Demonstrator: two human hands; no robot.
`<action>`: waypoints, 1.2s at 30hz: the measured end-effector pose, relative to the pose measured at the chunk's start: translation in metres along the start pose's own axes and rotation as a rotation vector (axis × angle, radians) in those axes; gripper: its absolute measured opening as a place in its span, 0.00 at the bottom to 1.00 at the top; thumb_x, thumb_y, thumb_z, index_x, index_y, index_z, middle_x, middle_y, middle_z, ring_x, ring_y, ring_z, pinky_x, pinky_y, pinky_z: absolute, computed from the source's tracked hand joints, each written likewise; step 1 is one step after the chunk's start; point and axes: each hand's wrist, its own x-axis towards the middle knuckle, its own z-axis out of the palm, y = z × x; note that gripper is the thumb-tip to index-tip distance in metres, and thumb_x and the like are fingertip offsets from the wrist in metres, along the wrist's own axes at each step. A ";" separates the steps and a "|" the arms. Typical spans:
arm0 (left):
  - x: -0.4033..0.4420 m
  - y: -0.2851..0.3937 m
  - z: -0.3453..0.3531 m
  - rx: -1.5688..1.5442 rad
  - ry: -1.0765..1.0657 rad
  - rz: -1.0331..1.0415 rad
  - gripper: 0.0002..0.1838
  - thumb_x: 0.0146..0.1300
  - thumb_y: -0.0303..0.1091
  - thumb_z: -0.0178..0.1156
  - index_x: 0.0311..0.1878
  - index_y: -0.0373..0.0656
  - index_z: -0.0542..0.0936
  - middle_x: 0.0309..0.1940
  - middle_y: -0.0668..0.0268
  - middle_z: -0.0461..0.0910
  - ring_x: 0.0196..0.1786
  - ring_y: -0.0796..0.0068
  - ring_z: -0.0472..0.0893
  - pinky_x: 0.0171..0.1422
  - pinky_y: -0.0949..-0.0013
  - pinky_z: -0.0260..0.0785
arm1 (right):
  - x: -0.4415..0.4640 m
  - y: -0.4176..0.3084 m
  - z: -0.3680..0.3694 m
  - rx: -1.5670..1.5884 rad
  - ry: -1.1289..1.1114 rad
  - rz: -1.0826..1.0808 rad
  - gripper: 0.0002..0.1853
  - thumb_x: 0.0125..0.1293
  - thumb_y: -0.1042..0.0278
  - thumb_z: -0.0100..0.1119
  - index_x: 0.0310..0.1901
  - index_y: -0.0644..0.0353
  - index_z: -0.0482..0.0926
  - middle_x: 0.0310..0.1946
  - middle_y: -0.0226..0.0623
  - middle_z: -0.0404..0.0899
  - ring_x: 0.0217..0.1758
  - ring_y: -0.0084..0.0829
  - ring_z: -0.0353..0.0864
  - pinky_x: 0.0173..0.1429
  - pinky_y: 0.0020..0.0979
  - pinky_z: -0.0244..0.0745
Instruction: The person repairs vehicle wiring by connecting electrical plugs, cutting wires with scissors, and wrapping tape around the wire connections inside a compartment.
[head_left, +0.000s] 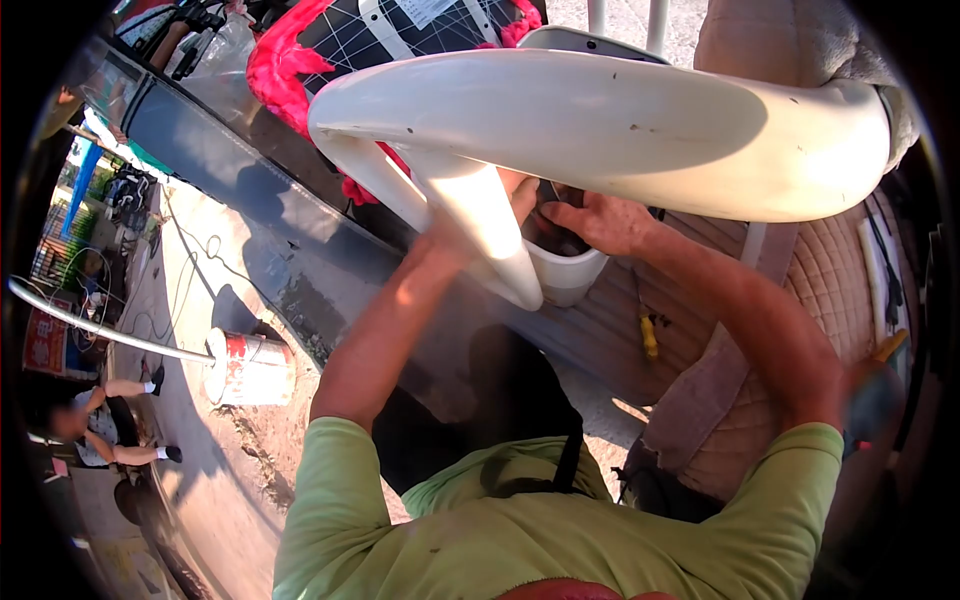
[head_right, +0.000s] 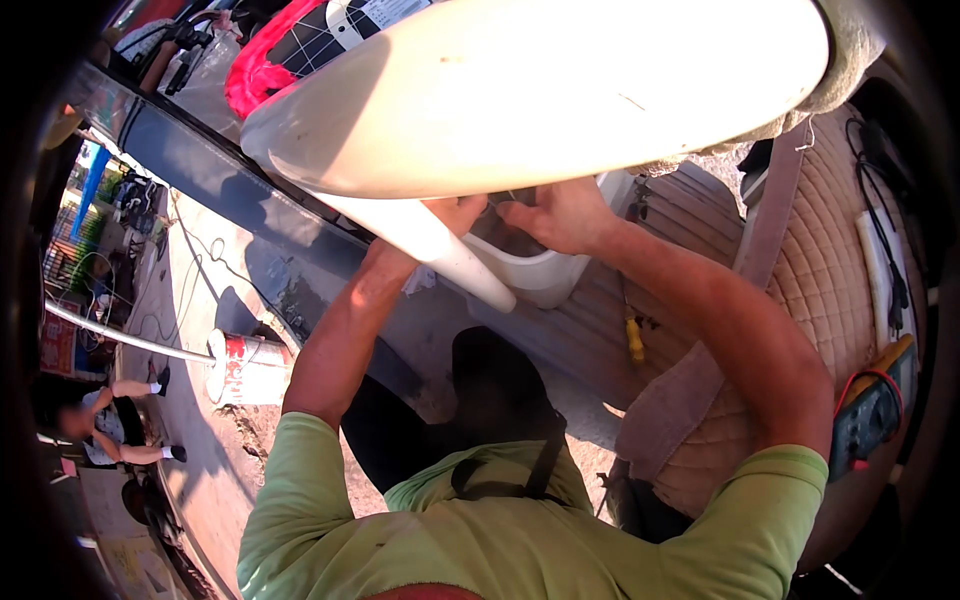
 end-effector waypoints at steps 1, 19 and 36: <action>0.001 0.000 0.000 0.017 -0.007 0.006 0.17 0.60 0.23 0.63 0.54 0.40 0.82 0.43 0.55 0.83 0.44 0.51 0.82 0.50 0.53 0.75 | 0.000 0.000 -0.001 -0.008 -0.006 -0.006 0.21 0.64 0.57 0.68 0.55 0.59 0.80 0.45 0.43 0.83 0.50 0.41 0.81 0.57 0.43 0.75; -0.008 -0.015 0.007 -0.099 0.024 0.016 0.11 0.61 0.25 0.64 0.48 0.41 0.83 0.43 0.59 0.84 0.46 0.56 0.82 0.51 0.54 0.75 | 0.003 -0.001 -0.004 0.051 -0.103 0.069 0.32 0.60 0.58 0.72 0.64 0.63 0.76 0.61 0.51 0.77 0.67 0.50 0.74 0.71 0.46 0.68; 0.003 0.000 0.000 0.018 -0.087 -0.101 0.07 0.55 0.27 0.62 0.37 0.36 0.82 0.28 0.53 0.81 0.31 0.55 0.80 0.41 0.54 0.74 | 0.004 -0.011 -0.012 -0.006 -0.162 0.071 0.32 0.59 0.59 0.71 0.64 0.63 0.75 0.58 0.53 0.78 0.63 0.51 0.76 0.68 0.44 0.70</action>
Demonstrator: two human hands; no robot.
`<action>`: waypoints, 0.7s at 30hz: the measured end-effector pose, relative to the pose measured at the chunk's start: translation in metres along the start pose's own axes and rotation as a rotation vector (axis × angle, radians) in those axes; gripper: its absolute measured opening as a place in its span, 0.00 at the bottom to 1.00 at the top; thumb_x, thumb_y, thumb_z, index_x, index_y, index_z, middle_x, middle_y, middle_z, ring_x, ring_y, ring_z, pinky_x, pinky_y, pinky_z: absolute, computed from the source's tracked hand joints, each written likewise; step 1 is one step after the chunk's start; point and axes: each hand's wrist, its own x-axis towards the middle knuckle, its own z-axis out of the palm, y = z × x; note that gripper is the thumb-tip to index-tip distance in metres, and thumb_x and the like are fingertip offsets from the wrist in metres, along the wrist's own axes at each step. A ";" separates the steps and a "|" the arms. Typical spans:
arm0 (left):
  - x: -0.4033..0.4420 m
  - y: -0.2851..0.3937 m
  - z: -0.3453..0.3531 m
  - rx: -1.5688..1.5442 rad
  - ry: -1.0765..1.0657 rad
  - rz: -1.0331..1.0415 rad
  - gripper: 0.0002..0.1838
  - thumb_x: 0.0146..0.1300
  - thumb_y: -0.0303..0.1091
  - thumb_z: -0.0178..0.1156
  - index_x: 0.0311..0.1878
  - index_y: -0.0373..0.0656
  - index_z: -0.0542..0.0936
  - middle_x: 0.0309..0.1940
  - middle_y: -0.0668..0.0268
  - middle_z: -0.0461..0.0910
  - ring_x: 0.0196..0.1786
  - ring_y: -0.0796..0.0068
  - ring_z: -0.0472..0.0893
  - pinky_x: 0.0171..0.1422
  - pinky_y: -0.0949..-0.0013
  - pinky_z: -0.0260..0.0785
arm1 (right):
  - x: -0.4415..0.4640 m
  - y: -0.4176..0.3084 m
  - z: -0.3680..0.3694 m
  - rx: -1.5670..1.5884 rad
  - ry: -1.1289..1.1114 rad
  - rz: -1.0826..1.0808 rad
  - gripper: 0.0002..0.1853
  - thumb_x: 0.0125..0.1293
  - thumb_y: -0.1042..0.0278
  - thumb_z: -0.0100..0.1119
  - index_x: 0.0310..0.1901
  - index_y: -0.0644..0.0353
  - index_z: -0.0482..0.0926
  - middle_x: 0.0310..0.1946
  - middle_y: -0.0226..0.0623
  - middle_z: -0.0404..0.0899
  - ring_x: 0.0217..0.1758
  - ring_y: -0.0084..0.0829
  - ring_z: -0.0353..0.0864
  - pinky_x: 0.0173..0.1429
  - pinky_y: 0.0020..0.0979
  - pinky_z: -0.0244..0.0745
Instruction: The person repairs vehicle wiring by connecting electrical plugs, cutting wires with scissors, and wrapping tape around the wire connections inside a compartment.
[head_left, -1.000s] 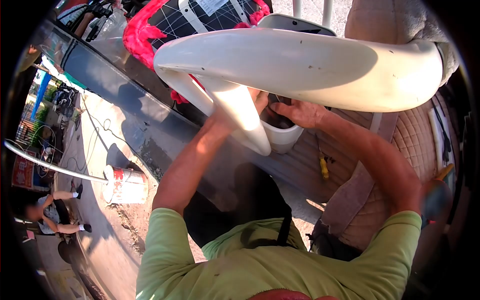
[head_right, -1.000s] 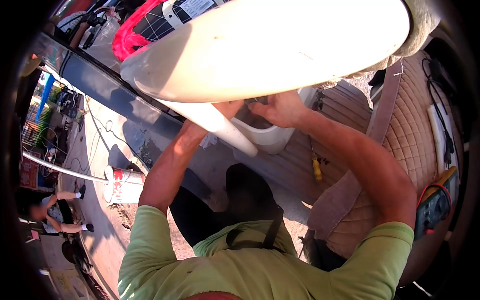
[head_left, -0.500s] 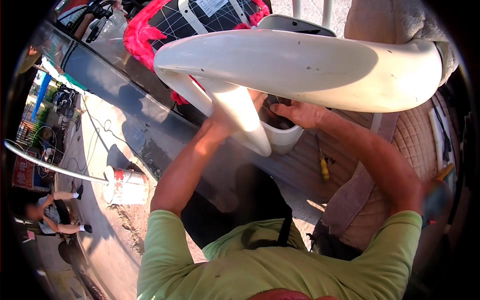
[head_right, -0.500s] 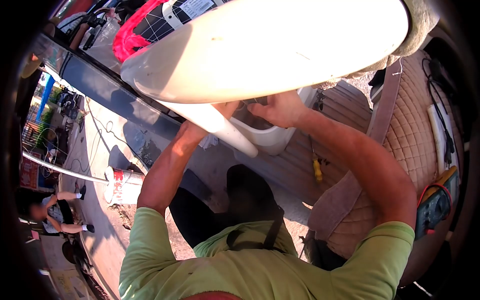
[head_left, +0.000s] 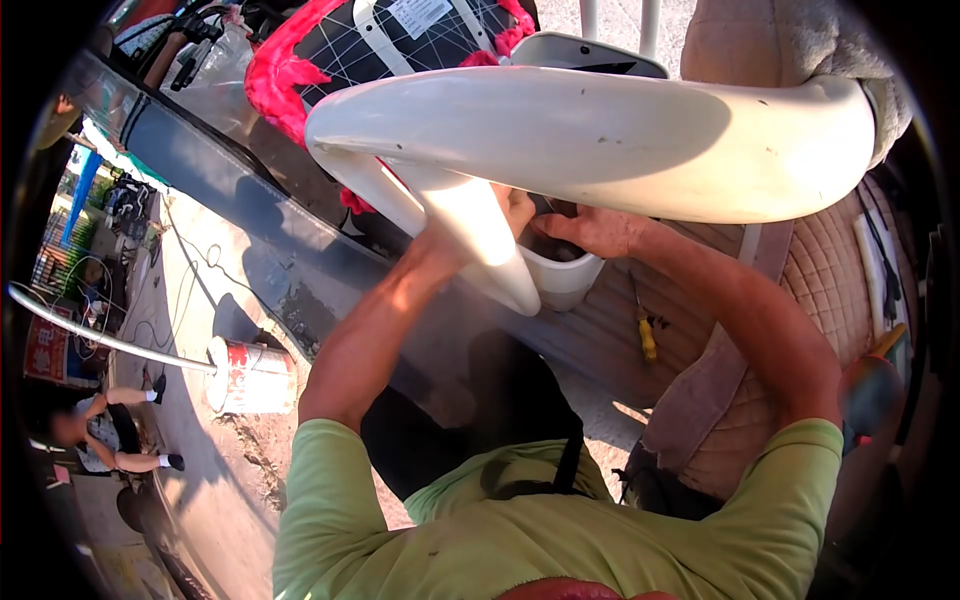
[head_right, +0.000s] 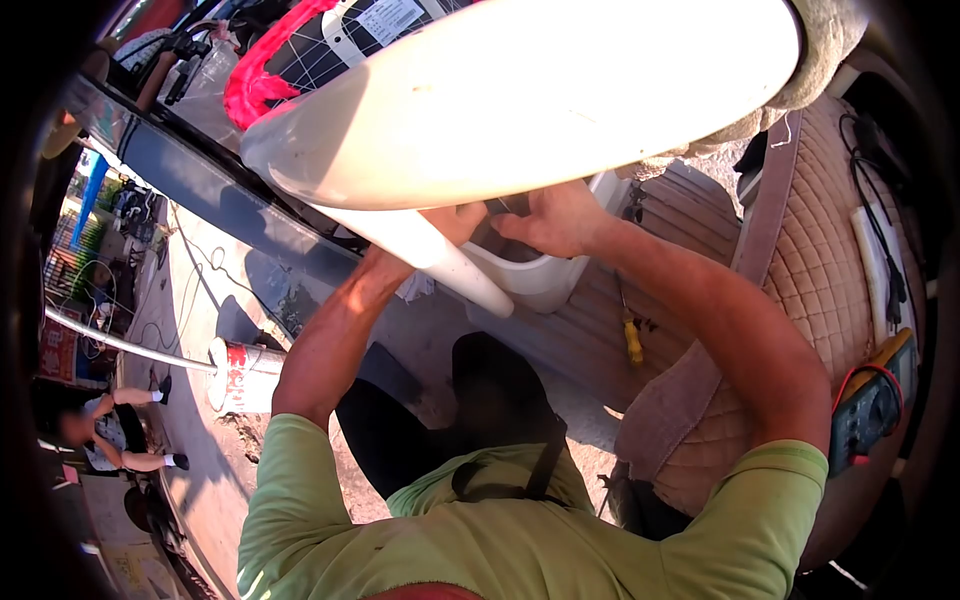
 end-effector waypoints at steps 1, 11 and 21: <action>0.000 0.000 0.002 -0.019 0.054 -0.002 0.06 0.57 0.27 0.62 0.37 0.36 0.82 0.28 0.54 0.81 0.31 0.56 0.81 0.41 0.55 0.74 | 0.000 0.001 0.000 0.009 0.007 -0.007 0.32 0.59 0.59 0.71 0.63 0.63 0.75 0.58 0.53 0.78 0.63 0.51 0.76 0.68 0.44 0.71; -0.018 -0.071 0.076 -1.089 0.350 -0.373 0.04 0.66 0.27 0.65 0.41 0.38 0.83 0.34 0.62 0.85 0.36 0.64 0.82 0.44 0.62 0.75 | 0.001 0.015 0.011 -0.074 0.130 -0.124 0.25 0.63 0.56 0.68 0.58 0.58 0.81 0.52 0.47 0.83 0.57 0.46 0.80 0.63 0.43 0.74; -0.009 -0.007 0.011 -0.308 0.212 -0.057 0.07 0.64 0.29 0.69 0.44 0.39 0.85 0.34 0.62 0.86 0.37 0.64 0.84 0.44 0.59 0.76 | -0.001 0.000 0.006 -0.014 0.041 0.030 0.22 0.70 0.48 0.61 0.57 0.54 0.82 0.52 0.42 0.85 0.57 0.44 0.81 0.64 0.43 0.74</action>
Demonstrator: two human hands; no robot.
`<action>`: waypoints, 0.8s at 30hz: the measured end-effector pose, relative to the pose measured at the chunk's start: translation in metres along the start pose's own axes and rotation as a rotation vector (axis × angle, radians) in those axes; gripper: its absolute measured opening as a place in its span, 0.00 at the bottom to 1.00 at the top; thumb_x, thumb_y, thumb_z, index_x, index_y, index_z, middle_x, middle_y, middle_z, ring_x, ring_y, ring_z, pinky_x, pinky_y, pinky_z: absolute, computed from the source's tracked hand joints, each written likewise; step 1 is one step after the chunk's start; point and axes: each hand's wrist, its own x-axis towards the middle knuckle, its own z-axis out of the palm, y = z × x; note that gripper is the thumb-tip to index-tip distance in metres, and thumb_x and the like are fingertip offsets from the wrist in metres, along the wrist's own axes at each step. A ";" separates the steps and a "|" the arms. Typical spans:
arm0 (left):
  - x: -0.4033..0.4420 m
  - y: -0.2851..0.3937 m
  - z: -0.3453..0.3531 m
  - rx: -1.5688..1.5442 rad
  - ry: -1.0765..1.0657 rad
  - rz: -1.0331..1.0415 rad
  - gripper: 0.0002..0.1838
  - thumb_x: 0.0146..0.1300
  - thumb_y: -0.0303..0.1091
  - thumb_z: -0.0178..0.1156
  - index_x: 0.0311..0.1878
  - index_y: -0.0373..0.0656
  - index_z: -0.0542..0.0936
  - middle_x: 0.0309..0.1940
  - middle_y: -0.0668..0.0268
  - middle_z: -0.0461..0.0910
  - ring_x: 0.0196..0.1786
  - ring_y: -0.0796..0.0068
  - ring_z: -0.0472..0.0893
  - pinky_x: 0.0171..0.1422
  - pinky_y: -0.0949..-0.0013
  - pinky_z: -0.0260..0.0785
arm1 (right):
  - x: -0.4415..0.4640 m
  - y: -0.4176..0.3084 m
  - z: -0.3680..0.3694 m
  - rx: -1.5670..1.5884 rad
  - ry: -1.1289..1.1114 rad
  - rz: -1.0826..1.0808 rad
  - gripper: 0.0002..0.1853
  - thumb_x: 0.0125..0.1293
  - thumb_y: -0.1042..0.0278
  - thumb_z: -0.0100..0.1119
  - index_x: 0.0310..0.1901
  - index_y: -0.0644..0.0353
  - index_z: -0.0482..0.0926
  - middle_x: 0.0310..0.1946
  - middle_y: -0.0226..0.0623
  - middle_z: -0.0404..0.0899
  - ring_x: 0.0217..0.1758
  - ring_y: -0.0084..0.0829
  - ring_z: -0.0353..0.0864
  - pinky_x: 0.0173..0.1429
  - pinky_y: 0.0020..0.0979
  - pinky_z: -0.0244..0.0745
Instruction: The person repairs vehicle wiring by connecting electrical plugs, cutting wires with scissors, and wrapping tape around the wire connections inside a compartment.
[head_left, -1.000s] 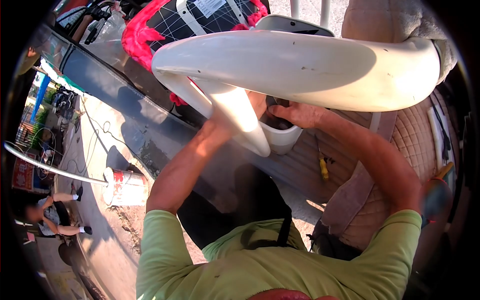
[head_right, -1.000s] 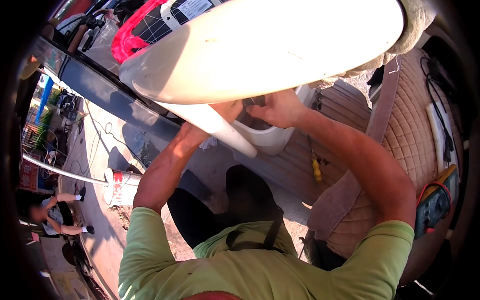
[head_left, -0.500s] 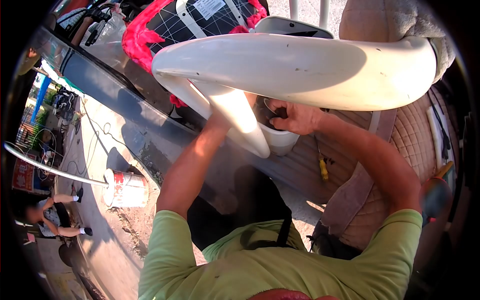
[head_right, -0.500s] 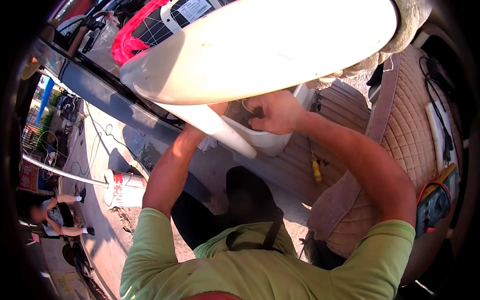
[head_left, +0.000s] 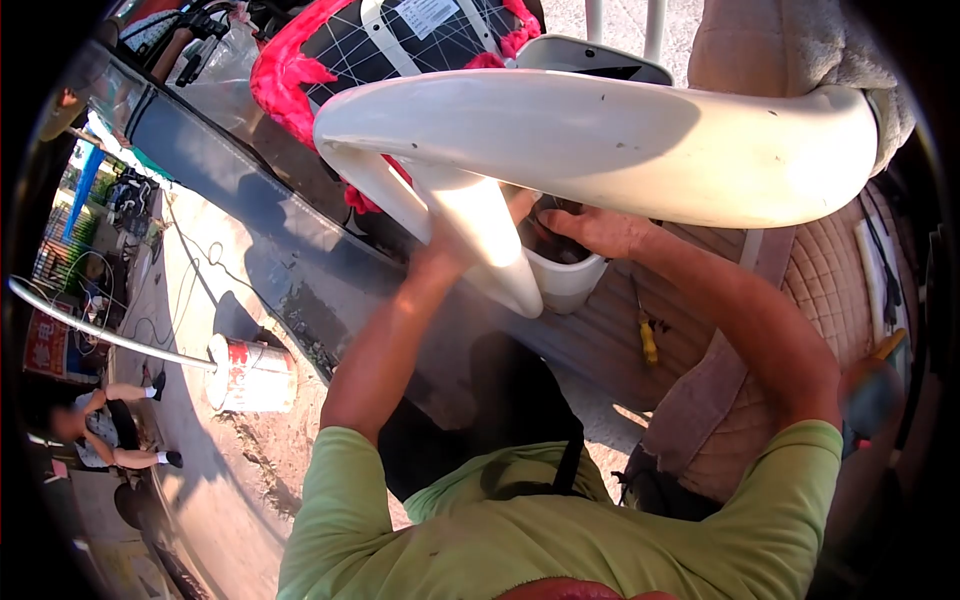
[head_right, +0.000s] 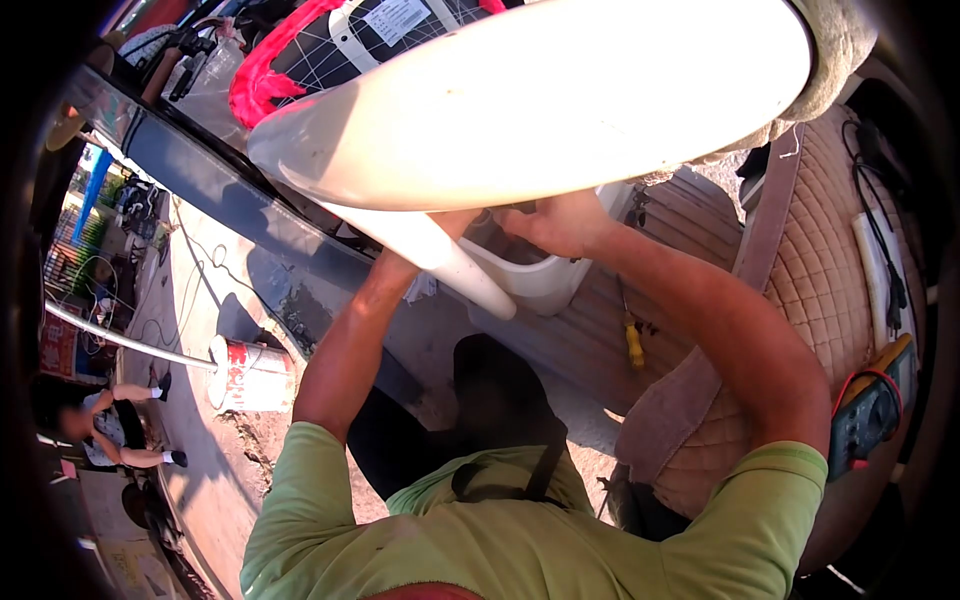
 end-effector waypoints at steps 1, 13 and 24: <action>-0.002 -0.005 0.003 -0.001 0.013 0.003 0.08 0.64 0.29 0.69 0.44 0.39 0.85 0.34 0.62 0.86 0.37 0.64 0.84 0.44 0.58 0.76 | -0.001 0.001 0.002 -0.063 0.058 -0.036 0.23 0.70 0.48 0.61 0.58 0.54 0.82 0.52 0.42 0.85 0.57 0.45 0.81 0.64 0.43 0.74; -0.016 -0.042 0.023 -0.224 0.028 -0.201 0.14 0.68 0.30 0.65 0.55 0.38 0.82 0.48 0.60 0.85 0.51 0.65 0.83 0.57 0.59 0.74 | -0.002 0.008 0.004 -0.027 0.081 -0.191 0.21 0.74 0.46 0.61 0.46 0.59 0.80 0.42 0.43 0.83 0.46 0.47 0.81 0.54 0.47 0.74; -0.014 -0.018 0.021 -0.435 -0.025 -0.279 0.16 0.70 0.29 0.63 0.59 0.37 0.81 0.52 0.59 0.85 0.57 0.66 0.82 0.62 0.59 0.73 | 0.007 0.013 0.012 0.169 0.269 -0.114 0.19 0.70 0.58 0.67 0.57 0.60 0.82 0.48 0.42 0.86 0.53 0.39 0.84 0.58 0.41 0.77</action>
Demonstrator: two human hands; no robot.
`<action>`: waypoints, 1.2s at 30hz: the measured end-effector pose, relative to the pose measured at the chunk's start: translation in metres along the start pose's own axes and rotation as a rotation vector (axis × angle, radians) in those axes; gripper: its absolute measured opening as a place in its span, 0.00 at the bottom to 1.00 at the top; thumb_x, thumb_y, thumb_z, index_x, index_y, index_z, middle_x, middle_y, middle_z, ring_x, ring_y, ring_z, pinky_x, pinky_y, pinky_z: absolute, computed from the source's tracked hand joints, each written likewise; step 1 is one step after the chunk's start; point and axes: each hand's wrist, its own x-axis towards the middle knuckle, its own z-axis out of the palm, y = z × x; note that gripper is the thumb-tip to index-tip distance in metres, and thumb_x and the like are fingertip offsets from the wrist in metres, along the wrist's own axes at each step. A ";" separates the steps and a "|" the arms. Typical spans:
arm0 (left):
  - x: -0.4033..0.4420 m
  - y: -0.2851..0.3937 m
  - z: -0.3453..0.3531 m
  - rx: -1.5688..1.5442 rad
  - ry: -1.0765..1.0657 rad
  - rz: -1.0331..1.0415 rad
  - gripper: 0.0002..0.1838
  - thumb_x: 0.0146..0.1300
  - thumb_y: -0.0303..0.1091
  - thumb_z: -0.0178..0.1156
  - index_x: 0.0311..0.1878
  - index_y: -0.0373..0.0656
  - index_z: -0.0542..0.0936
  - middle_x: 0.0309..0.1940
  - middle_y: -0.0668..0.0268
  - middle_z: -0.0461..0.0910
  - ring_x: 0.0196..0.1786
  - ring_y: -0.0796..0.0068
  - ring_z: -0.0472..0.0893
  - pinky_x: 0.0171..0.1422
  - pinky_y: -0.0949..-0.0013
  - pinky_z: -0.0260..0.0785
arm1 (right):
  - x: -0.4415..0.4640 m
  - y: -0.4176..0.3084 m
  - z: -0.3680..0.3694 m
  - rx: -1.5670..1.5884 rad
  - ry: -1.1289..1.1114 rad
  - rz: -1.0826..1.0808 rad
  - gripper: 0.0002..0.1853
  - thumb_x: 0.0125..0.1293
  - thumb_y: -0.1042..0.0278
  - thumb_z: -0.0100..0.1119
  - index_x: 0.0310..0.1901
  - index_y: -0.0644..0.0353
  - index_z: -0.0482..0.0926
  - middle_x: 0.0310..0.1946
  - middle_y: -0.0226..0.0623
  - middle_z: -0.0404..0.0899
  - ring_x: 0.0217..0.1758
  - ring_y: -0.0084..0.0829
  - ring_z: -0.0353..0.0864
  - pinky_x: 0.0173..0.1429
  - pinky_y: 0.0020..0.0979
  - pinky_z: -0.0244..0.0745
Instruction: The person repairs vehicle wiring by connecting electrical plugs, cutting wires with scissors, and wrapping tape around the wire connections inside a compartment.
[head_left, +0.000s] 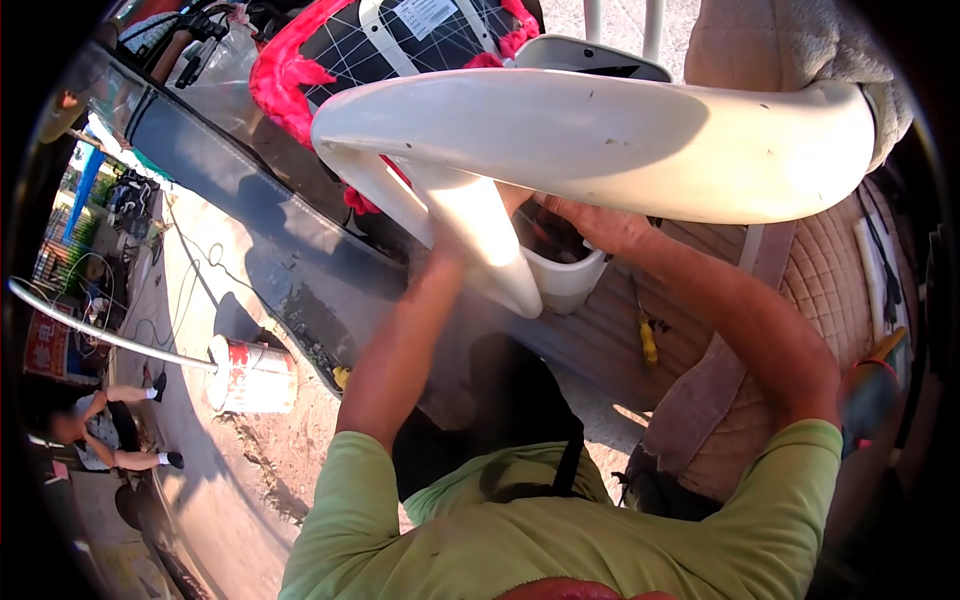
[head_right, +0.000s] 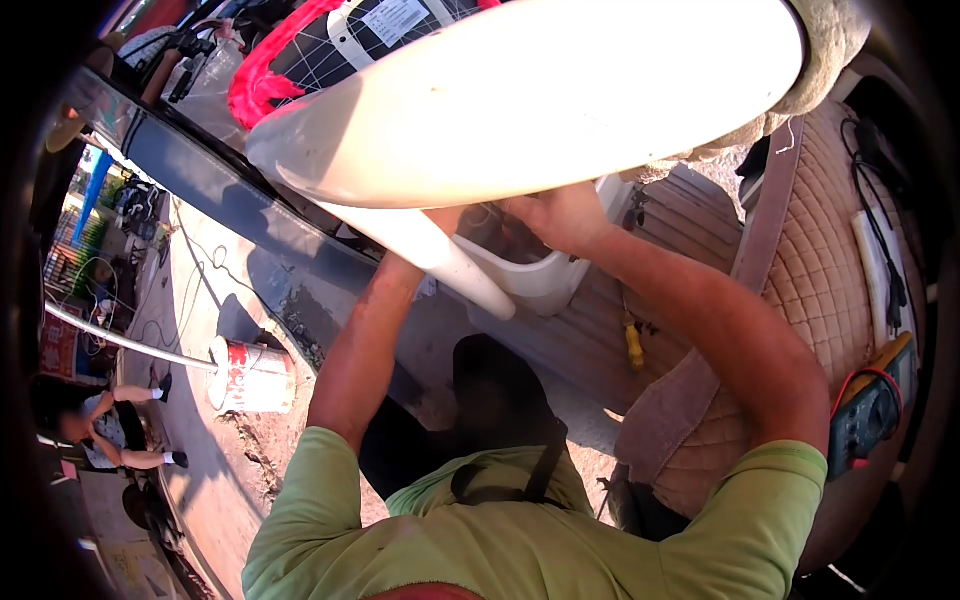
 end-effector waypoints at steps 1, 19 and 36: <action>-0.001 0.006 0.006 0.017 -0.025 -0.003 0.17 0.70 0.29 0.63 0.59 0.37 0.81 0.53 0.59 0.85 0.57 0.66 0.82 0.63 0.59 0.73 | -0.001 0.000 0.002 -0.008 0.086 -0.060 0.19 0.66 0.64 0.71 0.55 0.61 0.82 0.44 0.42 0.88 0.49 0.38 0.87 0.54 0.40 0.79; -0.009 -0.048 -0.009 -0.320 0.169 -0.327 0.11 0.76 0.38 0.55 0.49 0.41 0.81 0.36 0.70 0.83 0.38 0.81 0.82 0.39 0.71 0.76 | 0.028 -0.031 -0.057 -0.687 -0.361 0.043 0.13 0.60 0.66 0.66 0.46 0.49 0.91 0.43 0.32 0.89 0.50 0.33 0.86 0.60 0.38 0.78; -0.012 -0.037 -0.009 -0.047 0.044 -0.249 0.09 0.69 0.30 0.66 0.49 0.40 0.81 0.35 0.70 0.82 0.36 0.82 0.81 0.39 0.71 0.77 | 0.011 -0.016 -0.030 -0.629 -0.367 -0.042 0.11 0.65 0.61 0.60 0.45 0.50 0.89 0.39 0.45 0.87 0.46 0.48 0.86 0.54 0.46 0.80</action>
